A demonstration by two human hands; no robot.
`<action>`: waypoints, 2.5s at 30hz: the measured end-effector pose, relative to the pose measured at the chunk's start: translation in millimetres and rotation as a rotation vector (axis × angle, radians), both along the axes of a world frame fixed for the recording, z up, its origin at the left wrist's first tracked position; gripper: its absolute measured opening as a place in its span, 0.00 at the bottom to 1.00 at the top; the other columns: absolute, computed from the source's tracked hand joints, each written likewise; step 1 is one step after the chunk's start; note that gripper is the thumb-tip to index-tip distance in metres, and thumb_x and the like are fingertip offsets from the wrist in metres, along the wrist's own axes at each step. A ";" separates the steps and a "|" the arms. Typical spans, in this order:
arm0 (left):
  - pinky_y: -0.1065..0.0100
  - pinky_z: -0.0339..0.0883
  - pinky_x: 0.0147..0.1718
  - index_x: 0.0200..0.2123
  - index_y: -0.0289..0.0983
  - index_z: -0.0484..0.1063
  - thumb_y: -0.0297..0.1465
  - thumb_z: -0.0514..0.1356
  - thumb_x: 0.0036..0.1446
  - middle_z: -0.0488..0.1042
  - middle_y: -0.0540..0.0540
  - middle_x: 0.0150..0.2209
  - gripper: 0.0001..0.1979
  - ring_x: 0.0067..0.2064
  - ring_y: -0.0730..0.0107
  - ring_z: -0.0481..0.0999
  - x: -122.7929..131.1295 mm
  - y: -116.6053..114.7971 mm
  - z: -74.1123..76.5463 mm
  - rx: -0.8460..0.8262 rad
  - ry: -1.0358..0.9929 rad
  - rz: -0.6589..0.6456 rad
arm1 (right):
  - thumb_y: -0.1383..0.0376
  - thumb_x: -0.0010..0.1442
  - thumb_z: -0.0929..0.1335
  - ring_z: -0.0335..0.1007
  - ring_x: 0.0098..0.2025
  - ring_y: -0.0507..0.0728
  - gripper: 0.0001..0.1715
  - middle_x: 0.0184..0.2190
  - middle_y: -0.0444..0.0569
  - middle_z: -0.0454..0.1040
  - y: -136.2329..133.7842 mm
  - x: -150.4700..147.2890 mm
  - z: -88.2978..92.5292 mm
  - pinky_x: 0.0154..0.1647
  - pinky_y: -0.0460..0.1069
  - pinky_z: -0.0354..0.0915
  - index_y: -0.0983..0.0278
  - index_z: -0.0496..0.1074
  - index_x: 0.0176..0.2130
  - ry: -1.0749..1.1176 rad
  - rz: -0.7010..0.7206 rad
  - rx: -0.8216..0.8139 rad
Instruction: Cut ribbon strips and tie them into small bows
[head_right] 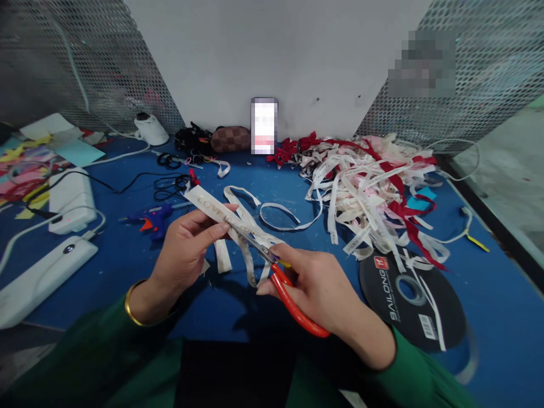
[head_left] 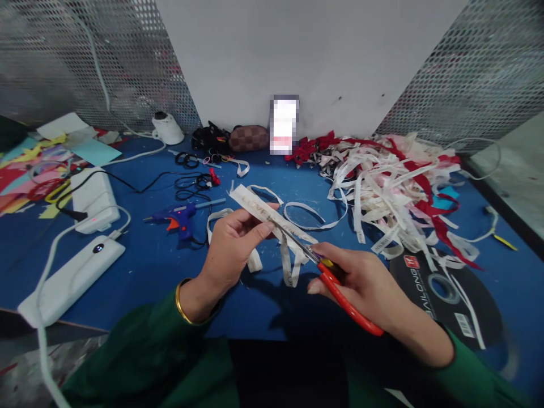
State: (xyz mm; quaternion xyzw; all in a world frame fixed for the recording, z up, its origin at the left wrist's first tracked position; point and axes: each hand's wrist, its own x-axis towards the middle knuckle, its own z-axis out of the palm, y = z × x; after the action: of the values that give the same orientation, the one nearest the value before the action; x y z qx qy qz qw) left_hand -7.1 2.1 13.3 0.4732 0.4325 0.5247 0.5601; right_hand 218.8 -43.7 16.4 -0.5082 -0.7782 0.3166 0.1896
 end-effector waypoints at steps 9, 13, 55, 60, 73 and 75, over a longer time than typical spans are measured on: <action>0.65 0.75 0.38 0.43 0.37 0.82 0.32 0.69 0.51 0.82 0.44 0.38 0.14 0.37 0.65 0.80 -1.8 2.3 0.0 0.012 0.017 0.069 | 0.43 0.59 0.69 0.66 0.24 0.52 0.29 0.25 0.45 0.75 1.5 -1.1 -0.7 0.24 0.44 0.57 0.63 0.74 0.47 -0.032 -0.017 0.057; 0.64 0.77 0.39 0.42 0.37 0.82 0.31 0.70 0.50 0.82 0.44 0.38 0.14 0.37 0.65 0.80 -0.5 1.8 -1.1 0.016 0.031 0.062 | 0.43 0.59 0.69 0.66 0.23 0.51 0.29 0.25 0.45 0.75 2.3 -2.7 -0.7 0.23 0.44 0.56 0.63 0.74 0.47 -0.041 -0.019 0.067; 0.63 0.78 0.39 0.41 0.38 0.83 0.28 0.70 0.48 0.83 0.44 0.40 0.14 0.35 0.67 0.80 0.1 1.7 -0.4 -0.004 0.044 -0.008 | 0.43 0.58 0.69 0.67 0.25 0.52 0.28 0.28 0.45 0.75 3.5 -5.0 0.3 0.24 0.45 0.55 0.62 0.73 0.47 -0.019 0.004 0.001; 0.62 0.78 0.40 0.41 0.37 0.82 0.28 0.70 0.48 0.83 0.44 0.40 0.14 0.37 0.64 0.81 -0.1 1.4 -0.5 -0.005 0.048 -0.005 | 0.43 0.59 0.68 0.65 0.24 0.52 0.28 0.27 0.44 0.74 3.0 -4.5 2.9 0.24 0.45 0.55 0.62 0.72 0.45 0.014 0.012 -0.066; 0.66 0.78 0.38 0.43 0.37 0.82 0.27 0.70 0.48 0.83 0.45 0.41 0.15 0.36 0.67 0.80 -1.9 1.6 0.4 0.002 0.041 -0.001 | 0.43 0.57 0.70 0.65 0.25 0.51 0.28 0.27 0.43 0.74 3.6 -2.9 3.7 0.24 0.45 0.53 0.62 0.71 0.45 0.037 0.023 -0.090; 0.66 0.78 0.38 0.42 0.37 0.82 0.27 0.70 0.48 0.83 0.45 0.41 0.15 0.36 0.67 0.80 -1.4 1.5 1.1 -0.002 0.047 0.003 | 0.43 0.58 0.70 0.64 0.24 0.51 0.27 0.26 0.43 0.73 3.3 -2.2 2.9 0.24 0.45 0.54 0.62 0.71 0.44 0.038 0.019 -0.100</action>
State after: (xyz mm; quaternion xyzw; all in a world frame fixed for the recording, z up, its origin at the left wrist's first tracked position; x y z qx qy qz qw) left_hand -8.5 3.5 14.4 0.4843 0.4467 0.5137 0.5496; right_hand 216.6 -40.4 19.3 -0.5035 -0.7625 0.3662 0.1757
